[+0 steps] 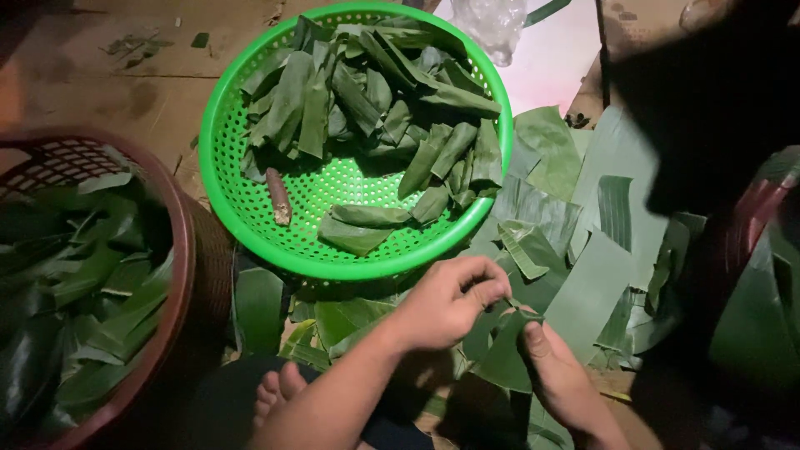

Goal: Folding and rolling banana leaves into cylindrical shapes

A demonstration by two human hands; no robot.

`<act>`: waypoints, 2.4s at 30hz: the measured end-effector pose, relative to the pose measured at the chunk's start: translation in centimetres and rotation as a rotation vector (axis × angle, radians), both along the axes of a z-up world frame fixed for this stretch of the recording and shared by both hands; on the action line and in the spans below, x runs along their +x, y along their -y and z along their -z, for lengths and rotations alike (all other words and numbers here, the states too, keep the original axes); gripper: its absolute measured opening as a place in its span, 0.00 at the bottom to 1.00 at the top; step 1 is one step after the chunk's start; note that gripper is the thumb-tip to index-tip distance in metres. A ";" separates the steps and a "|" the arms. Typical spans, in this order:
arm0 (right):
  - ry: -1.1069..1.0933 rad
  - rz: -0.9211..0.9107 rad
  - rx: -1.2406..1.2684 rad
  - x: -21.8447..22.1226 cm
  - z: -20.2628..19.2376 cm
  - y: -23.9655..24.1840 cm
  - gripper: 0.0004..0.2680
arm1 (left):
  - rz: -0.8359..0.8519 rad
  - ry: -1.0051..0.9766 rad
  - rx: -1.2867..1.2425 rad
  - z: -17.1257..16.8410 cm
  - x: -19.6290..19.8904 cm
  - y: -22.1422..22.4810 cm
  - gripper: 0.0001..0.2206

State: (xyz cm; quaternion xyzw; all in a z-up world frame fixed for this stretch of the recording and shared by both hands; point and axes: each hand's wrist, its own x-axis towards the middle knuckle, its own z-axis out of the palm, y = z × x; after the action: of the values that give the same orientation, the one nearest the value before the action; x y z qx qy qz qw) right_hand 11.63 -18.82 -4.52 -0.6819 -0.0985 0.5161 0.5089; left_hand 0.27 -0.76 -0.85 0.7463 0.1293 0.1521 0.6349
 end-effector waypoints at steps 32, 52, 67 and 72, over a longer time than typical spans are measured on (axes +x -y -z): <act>1.189 -0.101 0.223 -2.9 -1.1 -1.8 0.05 | -0.986 -0.065 -0.833 5.4 3.0 0.0 0.16; 0.341 0.102 0.346 -2.0 -1.9 -0.2 0.11 | -0.510 -0.104 -0.812 4.2 2.2 1.0 0.09; 1.333 -0.269 0.143 -0.5 -1.4 0.6 0.32 | 0.041 -0.360 -0.795 3.5 2.0 3.1 0.37; 1.177 -0.481 0.160 -3.3 -2.6 -1.2 0.31 | -0.312 -0.198 -0.964 4.4 2.6 2.7 0.19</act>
State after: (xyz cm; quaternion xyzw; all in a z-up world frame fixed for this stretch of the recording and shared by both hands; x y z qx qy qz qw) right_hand 8.37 -17.63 -1.94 -0.7699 -0.5498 0.1462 0.2890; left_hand 2.86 -3.42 -5.25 0.3517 0.3538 0.0969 0.8612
